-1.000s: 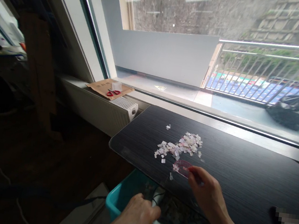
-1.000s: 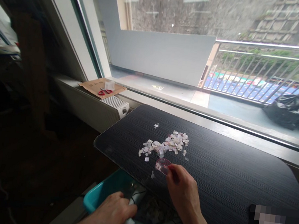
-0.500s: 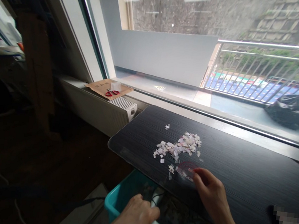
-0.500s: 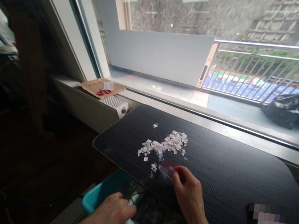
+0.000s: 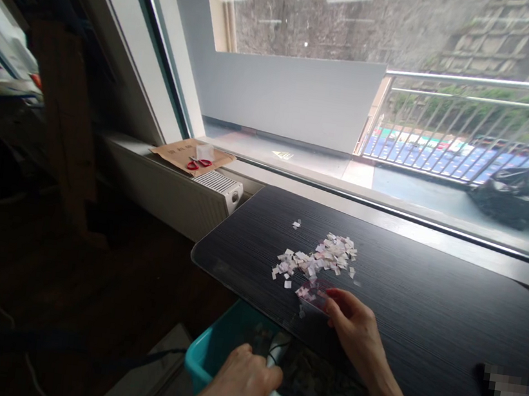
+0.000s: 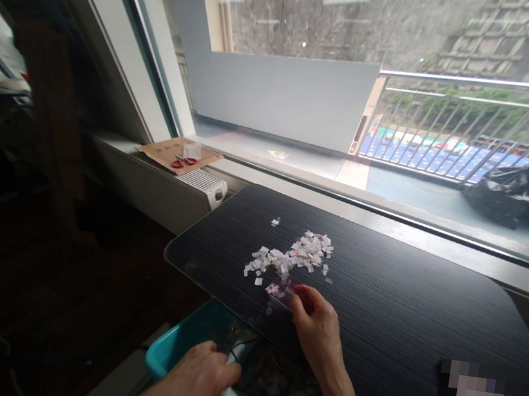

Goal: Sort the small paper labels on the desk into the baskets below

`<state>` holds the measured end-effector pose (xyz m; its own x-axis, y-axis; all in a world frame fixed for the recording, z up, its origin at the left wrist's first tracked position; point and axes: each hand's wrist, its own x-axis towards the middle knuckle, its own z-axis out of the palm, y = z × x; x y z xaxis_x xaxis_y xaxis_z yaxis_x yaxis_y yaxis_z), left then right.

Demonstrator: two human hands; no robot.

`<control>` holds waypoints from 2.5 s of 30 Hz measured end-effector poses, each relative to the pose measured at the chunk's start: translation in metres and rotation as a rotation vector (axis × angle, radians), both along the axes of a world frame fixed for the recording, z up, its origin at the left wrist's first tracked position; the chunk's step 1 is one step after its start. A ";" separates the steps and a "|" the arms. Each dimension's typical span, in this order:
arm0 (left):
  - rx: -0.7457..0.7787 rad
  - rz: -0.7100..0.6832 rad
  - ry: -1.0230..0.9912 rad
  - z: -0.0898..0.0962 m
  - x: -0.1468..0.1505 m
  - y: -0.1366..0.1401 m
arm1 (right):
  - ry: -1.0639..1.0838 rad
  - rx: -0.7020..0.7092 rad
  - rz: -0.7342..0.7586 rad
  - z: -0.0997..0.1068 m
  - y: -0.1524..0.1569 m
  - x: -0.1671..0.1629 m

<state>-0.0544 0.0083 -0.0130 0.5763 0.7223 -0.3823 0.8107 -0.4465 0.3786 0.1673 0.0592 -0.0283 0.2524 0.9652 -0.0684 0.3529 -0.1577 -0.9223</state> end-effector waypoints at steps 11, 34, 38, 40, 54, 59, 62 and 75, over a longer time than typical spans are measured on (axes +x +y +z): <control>0.011 0.003 0.000 -0.002 -0.002 -0.002 | -0.328 0.070 -0.067 0.013 -0.017 0.018; 0.018 -0.024 0.035 0.009 0.003 -0.001 | -0.401 0.182 -0.024 0.018 -0.015 0.011; 0.009 -0.061 0.032 0.009 0.006 0.002 | -0.398 0.237 -0.021 0.019 -0.015 0.007; 0.014 -0.064 0.038 0.008 0.006 0.002 | -0.369 0.276 0.018 0.018 -0.011 0.001; 0.043 -0.053 0.021 0.010 0.009 0.002 | -0.400 0.309 0.118 0.010 -0.035 0.008; 0.061 -0.064 -0.002 0.013 0.009 0.003 | -0.482 0.326 0.014 0.013 -0.039 0.020; 0.049 -0.065 0.002 0.013 0.012 0.002 | -0.543 0.364 -0.030 0.011 -0.041 0.027; 0.002 -0.350 0.086 0.030 0.045 0.003 | -0.463 0.340 0.097 0.005 -0.053 0.017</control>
